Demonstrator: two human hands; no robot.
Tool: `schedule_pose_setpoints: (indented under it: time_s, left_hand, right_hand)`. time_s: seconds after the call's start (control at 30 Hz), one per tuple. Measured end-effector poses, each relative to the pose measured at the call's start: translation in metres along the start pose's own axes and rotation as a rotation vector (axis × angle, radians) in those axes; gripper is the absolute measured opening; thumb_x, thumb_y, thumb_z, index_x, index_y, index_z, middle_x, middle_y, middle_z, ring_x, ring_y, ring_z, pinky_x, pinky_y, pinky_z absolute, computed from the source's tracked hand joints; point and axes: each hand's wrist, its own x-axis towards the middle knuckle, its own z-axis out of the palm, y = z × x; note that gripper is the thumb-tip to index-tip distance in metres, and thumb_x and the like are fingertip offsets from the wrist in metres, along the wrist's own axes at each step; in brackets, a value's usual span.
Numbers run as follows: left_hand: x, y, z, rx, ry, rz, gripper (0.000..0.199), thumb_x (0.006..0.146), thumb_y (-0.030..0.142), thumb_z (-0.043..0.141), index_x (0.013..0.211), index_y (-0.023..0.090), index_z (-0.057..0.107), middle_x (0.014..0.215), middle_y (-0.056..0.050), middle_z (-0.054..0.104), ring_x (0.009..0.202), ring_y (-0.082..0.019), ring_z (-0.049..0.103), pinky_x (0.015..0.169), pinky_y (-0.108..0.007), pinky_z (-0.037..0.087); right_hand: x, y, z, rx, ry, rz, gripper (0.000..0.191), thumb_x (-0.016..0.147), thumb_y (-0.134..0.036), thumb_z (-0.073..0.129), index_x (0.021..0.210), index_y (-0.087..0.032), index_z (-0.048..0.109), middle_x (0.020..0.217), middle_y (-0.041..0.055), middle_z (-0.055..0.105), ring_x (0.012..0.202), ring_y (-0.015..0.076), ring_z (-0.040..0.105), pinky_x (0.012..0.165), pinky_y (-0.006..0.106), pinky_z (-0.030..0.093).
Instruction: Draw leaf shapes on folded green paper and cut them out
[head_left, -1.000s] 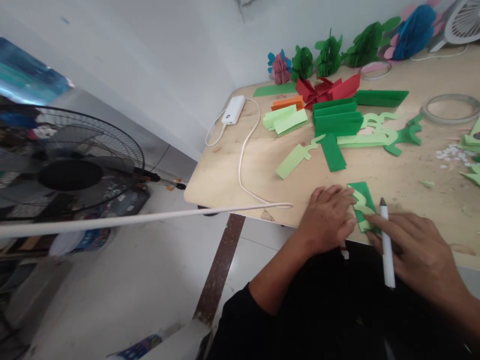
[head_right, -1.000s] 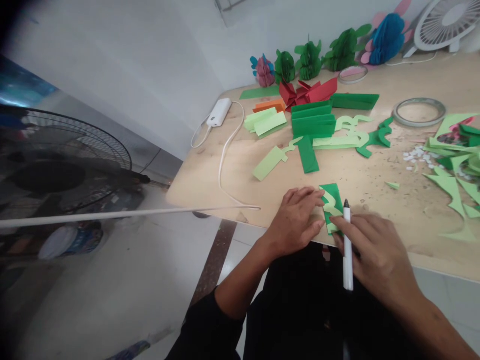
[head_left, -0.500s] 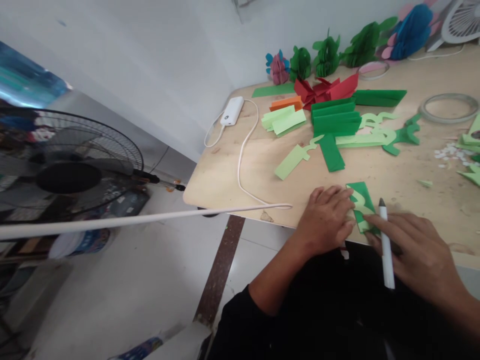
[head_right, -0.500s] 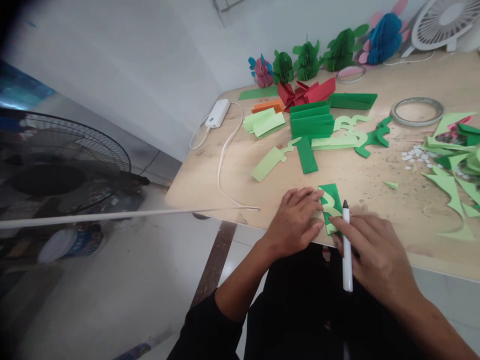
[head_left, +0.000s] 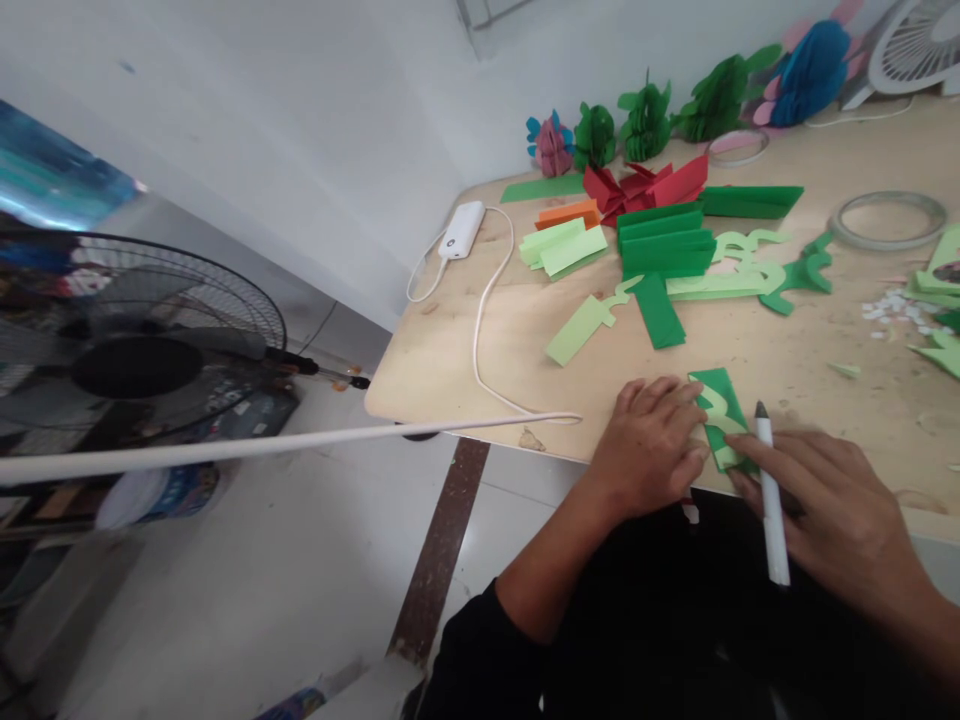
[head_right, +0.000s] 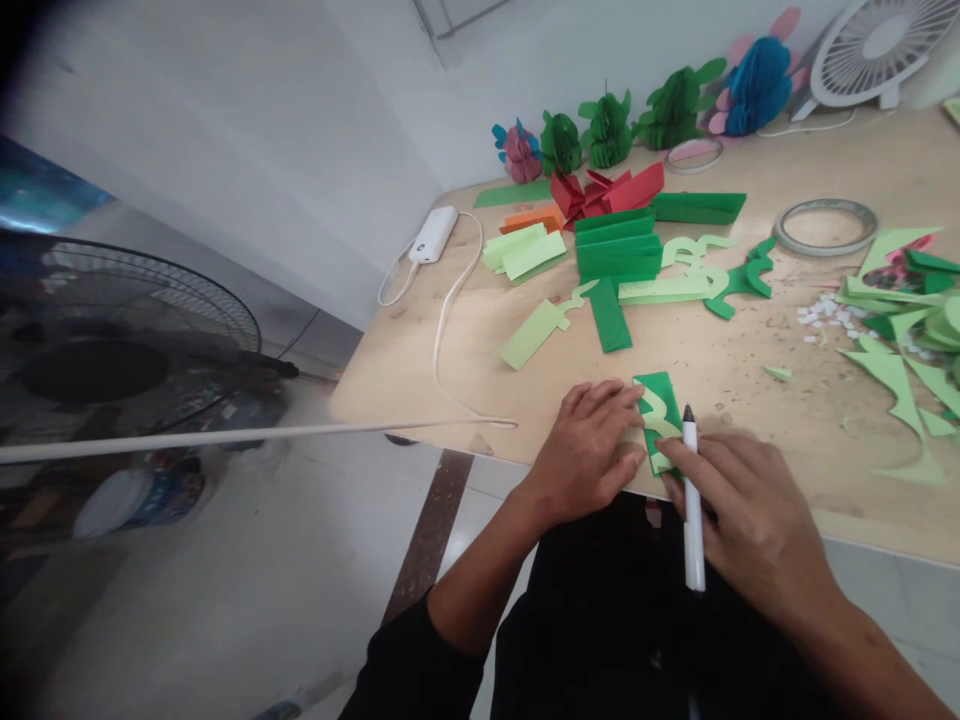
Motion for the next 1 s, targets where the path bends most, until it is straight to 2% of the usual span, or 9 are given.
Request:
schedule_pose_setpoints:
  time_s: [0.33, 0.87, 1.0]
  left_hand:
    - [0.0004, 0.0002, -0.0002, 0.011, -0.006, -0.004, 0.032, 0.094, 0.030, 0.049, 0.121, 0.017, 0.061, 0.148, -0.009, 0.054, 0.143, -0.024, 0.038, 0.119, -0.047, 0.029]
    - [-0.0004, -0.0003, 0.0020, 0.021, 0.011, 0.005, 0.034, 0.096, 0.031, 0.046, 0.122, 0.016, 0.061, 0.150, -0.008, 0.052, 0.144, -0.025, 0.038, 0.120, -0.047, 0.027]
    - [-0.0008, -0.0006, 0.0027, 0.031, 0.023, 0.011, 0.034, 0.096, 0.031, 0.045, 0.122, 0.015, 0.061, 0.150, -0.008, 0.052, 0.143, -0.024, 0.038, 0.120, -0.045, 0.027]
  right_hand:
    - [0.0011, 0.0030, 0.0005, -0.047, 0.009, -0.041, 0.032, 0.085, -0.022, 0.064, 0.117, -0.020, 0.064, 0.092, 0.0068, 0.074, 0.090, 0.0240, 0.066, 0.076, 0.036, 0.047]
    - [0.0046, 0.0001, -0.0006, -0.086, -0.005, -0.043, 0.029, 0.088, -0.022, 0.062, 0.117, -0.022, 0.062, 0.090, 0.0064, 0.073, 0.087, 0.0227, 0.066, 0.078, 0.036, 0.045]
    - [0.0043, -0.0001, -0.0007, -0.098, -0.003, -0.060, 0.029, 0.086, -0.020, 0.065, 0.115, -0.018, 0.062, 0.091, 0.0084, 0.073, 0.089, 0.0231, 0.065, 0.079, 0.035, 0.045]
